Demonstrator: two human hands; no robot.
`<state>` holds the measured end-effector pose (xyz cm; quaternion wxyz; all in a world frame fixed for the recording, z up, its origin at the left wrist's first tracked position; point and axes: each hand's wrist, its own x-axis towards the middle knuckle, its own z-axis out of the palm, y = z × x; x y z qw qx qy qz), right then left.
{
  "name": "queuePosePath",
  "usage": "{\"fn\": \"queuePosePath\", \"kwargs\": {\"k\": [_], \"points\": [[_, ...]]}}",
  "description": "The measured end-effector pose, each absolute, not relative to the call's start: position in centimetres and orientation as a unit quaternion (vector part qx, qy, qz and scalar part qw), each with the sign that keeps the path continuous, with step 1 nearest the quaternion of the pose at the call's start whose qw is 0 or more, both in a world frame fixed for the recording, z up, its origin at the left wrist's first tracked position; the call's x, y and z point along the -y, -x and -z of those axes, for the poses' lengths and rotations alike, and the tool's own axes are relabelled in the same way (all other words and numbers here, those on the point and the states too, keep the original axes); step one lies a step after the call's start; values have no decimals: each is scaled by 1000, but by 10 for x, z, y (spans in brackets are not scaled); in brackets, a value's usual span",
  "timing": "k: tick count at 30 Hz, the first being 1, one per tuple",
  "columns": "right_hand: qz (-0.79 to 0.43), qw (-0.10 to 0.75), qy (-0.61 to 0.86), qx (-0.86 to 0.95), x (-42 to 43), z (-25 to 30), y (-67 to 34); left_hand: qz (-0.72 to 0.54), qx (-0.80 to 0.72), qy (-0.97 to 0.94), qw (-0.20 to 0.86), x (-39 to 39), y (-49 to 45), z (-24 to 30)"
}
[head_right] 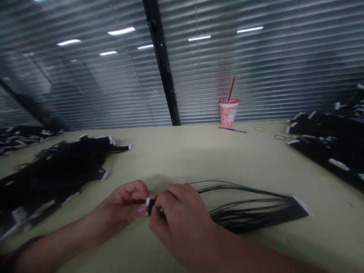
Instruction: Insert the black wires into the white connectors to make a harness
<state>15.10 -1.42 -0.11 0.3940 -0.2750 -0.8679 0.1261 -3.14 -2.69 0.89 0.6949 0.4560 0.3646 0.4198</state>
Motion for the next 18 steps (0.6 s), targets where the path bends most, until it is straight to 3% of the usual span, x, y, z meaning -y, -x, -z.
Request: {"fn": "queuePosePath", "kwargs": {"k": [18], "points": [[-201,378,300,852,16,8,-151,-410,-385,-510,651,27,31,-4]]}}
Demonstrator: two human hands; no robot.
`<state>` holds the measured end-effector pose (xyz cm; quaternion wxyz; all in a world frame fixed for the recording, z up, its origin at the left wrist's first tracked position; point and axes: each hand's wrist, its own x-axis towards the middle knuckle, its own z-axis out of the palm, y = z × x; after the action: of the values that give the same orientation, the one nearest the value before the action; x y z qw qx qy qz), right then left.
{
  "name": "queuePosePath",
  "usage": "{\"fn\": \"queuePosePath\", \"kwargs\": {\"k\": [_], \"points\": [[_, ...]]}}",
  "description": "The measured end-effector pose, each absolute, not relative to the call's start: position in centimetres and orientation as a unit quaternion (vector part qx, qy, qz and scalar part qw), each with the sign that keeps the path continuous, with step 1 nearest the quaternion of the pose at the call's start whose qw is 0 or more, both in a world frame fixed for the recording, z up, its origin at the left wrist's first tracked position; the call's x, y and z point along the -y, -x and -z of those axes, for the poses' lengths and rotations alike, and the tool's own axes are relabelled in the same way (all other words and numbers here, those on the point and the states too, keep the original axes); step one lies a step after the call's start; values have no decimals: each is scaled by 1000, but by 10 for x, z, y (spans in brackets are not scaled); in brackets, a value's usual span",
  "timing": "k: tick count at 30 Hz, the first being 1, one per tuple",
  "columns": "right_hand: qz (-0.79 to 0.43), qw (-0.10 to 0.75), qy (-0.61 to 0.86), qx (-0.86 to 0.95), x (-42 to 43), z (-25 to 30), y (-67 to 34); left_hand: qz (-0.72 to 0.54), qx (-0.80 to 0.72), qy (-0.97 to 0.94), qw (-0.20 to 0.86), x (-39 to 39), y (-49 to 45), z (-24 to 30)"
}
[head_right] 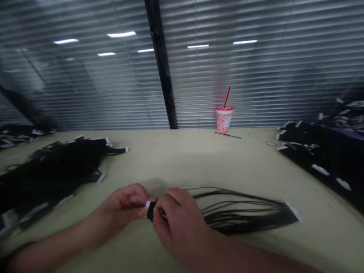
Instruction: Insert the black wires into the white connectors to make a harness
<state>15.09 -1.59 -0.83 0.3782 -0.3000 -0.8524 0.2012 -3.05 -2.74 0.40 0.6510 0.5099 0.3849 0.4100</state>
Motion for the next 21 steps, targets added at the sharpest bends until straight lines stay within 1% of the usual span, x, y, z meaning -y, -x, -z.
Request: {"fn": "queuePosePath", "kwargs": {"k": [6,12,17,21], "points": [[-209,406,302,836,13,10,-148,-413,-400,-505,644,28,30,-9],[-206,417,299,833,12,10,-148,-415,-397,-481,662,28,31,-11],[-211,399,299,841,11,6,-148,-419,-402,-475,661,27,32,-11],[-172,362,312,861,5,9,-151,-434,-421,-480,635,24,39,-17]]}}
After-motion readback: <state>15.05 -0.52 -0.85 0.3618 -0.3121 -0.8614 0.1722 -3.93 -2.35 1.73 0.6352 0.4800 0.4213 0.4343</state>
